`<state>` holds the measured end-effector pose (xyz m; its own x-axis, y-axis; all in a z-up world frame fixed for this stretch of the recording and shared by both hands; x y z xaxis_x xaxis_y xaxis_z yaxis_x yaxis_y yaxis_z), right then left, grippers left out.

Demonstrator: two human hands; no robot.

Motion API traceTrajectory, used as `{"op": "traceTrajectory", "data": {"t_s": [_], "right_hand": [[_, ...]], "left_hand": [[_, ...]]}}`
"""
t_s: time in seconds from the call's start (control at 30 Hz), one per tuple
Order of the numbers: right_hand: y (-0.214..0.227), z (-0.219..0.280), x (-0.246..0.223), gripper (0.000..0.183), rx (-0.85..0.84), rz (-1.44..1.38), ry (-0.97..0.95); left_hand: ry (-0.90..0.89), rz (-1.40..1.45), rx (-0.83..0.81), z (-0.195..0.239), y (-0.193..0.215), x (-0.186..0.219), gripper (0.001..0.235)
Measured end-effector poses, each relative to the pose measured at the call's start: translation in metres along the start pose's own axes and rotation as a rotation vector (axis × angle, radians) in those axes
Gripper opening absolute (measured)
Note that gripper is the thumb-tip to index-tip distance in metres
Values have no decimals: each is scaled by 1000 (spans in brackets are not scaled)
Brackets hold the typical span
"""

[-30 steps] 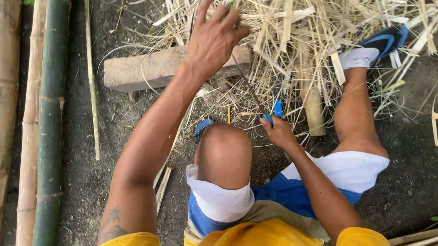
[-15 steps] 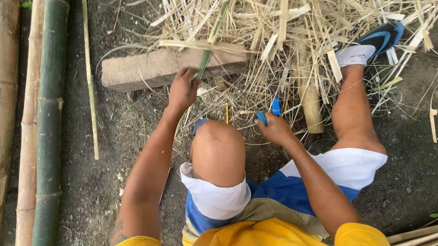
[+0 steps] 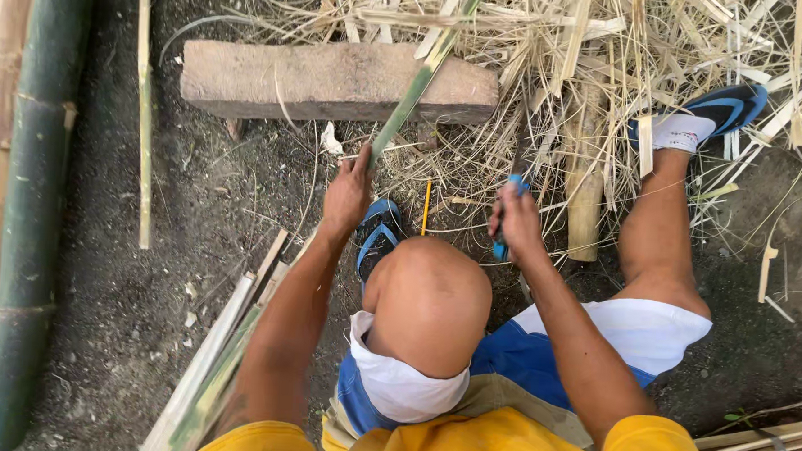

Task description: The person sits on the ground and uses a curved knife to split long bamboo strips into thinner pieces. They repeatedly reposition the bamboo and shave off thin layers, accumulating a pile of processed strips and debris.

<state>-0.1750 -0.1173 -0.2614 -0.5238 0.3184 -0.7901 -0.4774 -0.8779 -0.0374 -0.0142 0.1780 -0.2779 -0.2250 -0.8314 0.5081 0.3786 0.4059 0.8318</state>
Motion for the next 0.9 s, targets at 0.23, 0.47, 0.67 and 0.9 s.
{"op": "traceTrajectory", "data": {"t_s": [0.23, 0.47, 0.67, 0.9], "right_hand": [[11, -9, -8, 34, 116, -90, 37], [-52, 32, -6, 38, -55, 308, 151], [-48, 38, 5, 42, -62, 549, 218], [-45, 33, -9, 41, 11, 877, 459]], "left_hand": [[-130, 63, 65, 23, 46, 32, 58], [-30, -34, 170, -25, 105, 12, 53], [116, -20, -66, 20, 68, -13, 46], [-191, -25, 188, 31, 28, 0, 48]]}}
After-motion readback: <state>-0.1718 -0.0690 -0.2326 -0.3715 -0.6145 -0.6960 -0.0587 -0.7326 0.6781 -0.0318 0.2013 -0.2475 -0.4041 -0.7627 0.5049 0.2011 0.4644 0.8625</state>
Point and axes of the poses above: each hand's wrist, its own z-axis away from the middle knuckle, its own y-axis out of the back of the hand, x = y × z, the point moved 6 cm from there along -z, towards the middle knuckle, and after that the axes turned 2 degrees about -y, right-handed, at the moved point
